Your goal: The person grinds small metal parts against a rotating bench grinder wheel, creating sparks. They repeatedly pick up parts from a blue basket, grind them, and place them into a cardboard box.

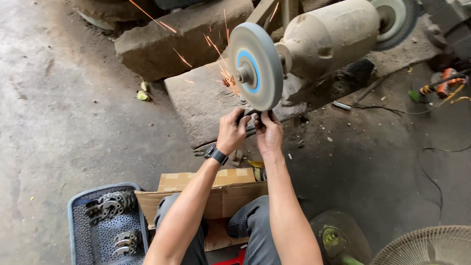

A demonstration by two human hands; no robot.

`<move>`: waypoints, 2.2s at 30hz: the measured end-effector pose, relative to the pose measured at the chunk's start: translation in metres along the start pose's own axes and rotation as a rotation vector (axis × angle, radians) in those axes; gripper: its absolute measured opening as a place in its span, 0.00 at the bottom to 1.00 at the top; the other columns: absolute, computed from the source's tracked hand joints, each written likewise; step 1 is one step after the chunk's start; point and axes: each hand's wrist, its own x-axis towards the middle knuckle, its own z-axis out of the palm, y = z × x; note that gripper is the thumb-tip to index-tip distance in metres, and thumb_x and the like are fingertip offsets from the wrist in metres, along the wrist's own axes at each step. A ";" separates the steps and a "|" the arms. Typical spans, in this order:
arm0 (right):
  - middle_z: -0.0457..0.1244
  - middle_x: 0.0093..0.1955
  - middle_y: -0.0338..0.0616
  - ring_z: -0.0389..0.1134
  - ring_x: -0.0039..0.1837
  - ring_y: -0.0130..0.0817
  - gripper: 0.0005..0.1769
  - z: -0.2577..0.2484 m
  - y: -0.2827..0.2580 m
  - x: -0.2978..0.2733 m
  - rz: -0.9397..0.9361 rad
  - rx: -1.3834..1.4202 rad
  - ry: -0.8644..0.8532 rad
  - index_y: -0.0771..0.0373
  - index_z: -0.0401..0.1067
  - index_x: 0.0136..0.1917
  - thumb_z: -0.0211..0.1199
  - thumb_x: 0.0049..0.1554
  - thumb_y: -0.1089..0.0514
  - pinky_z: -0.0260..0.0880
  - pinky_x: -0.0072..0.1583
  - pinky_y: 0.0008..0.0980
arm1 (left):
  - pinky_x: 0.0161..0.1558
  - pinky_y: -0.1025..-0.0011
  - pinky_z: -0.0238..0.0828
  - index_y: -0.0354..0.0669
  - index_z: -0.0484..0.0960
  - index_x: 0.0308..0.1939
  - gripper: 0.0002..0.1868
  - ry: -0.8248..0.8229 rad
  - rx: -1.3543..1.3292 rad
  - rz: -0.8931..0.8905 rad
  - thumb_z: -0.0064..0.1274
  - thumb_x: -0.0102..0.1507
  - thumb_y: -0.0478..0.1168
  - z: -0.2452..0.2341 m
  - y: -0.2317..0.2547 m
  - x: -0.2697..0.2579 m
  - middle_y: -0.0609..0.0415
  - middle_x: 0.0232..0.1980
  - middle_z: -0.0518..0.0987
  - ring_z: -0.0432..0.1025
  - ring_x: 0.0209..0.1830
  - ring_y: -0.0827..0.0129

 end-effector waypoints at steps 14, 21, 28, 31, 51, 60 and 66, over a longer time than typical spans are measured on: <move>0.69 0.47 0.40 0.67 0.45 0.29 0.09 0.001 0.002 0.002 0.020 -0.023 0.020 0.65 0.75 0.56 0.62 0.62 0.63 0.69 0.47 0.27 | 0.36 0.59 0.70 0.32 0.79 0.42 0.07 0.024 0.031 -0.064 0.57 0.63 0.33 0.003 0.002 0.001 0.37 0.32 0.80 0.76 0.31 0.46; 0.68 0.46 0.41 0.67 0.45 0.29 0.10 -0.011 0.005 0.017 -0.045 -0.035 -0.021 0.66 0.74 0.58 0.61 0.63 0.65 0.69 0.47 0.26 | 0.37 0.59 0.72 0.32 0.79 0.42 0.08 0.043 -0.002 0.014 0.58 0.63 0.34 0.010 -0.008 0.000 0.36 0.35 0.80 0.77 0.34 0.44; 0.68 0.47 0.42 0.67 0.45 0.29 0.11 0.013 0.013 0.001 0.028 -0.110 -0.065 0.68 0.74 0.59 0.62 0.63 0.66 0.67 0.45 0.26 | 0.36 0.58 0.70 0.32 0.80 0.41 0.07 0.075 0.106 -0.022 0.59 0.62 0.34 -0.015 -0.007 -0.006 0.37 0.32 0.79 0.76 0.31 0.45; 0.67 0.47 0.41 0.67 0.45 0.28 0.12 -0.001 0.007 0.008 -0.004 -0.052 -0.005 0.68 0.73 0.60 0.61 0.62 0.65 0.68 0.45 0.26 | 0.35 0.58 0.71 0.33 0.80 0.43 0.07 0.004 -0.027 -0.101 0.56 0.63 0.33 0.001 -0.003 0.000 0.38 0.32 0.80 0.76 0.29 0.47; 0.69 0.49 0.43 0.71 0.50 0.31 0.11 0.004 0.016 0.001 0.146 -0.062 -0.169 0.65 0.74 0.59 0.63 0.62 0.64 0.72 0.50 0.28 | 0.40 0.62 0.75 0.32 0.82 0.45 0.11 0.011 0.097 0.105 0.61 0.60 0.33 -0.047 -0.014 -0.001 0.38 0.41 0.83 0.80 0.39 0.47; 0.68 0.47 0.39 0.67 0.46 0.27 0.08 0.006 0.009 0.004 0.002 -0.184 -0.056 0.65 0.76 0.56 0.64 0.62 0.65 0.68 0.47 0.25 | 0.36 0.63 0.75 0.31 0.85 0.42 0.09 -0.175 0.048 -0.150 0.59 0.61 0.34 -0.031 0.004 0.003 0.37 0.35 0.84 0.82 0.31 0.54; 0.69 0.46 0.41 0.67 0.43 0.28 0.08 0.013 0.017 0.003 -0.018 -0.170 -0.125 0.67 0.77 0.55 0.64 0.61 0.66 0.68 0.43 0.25 | 0.38 0.64 0.77 0.31 0.84 0.46 0.11 -0.089 0.055 -0.069 0.59 0.60 0.33 -0.036 -0.007 -0.002 0.36 0.38 0.83 0.82 0.34 0.54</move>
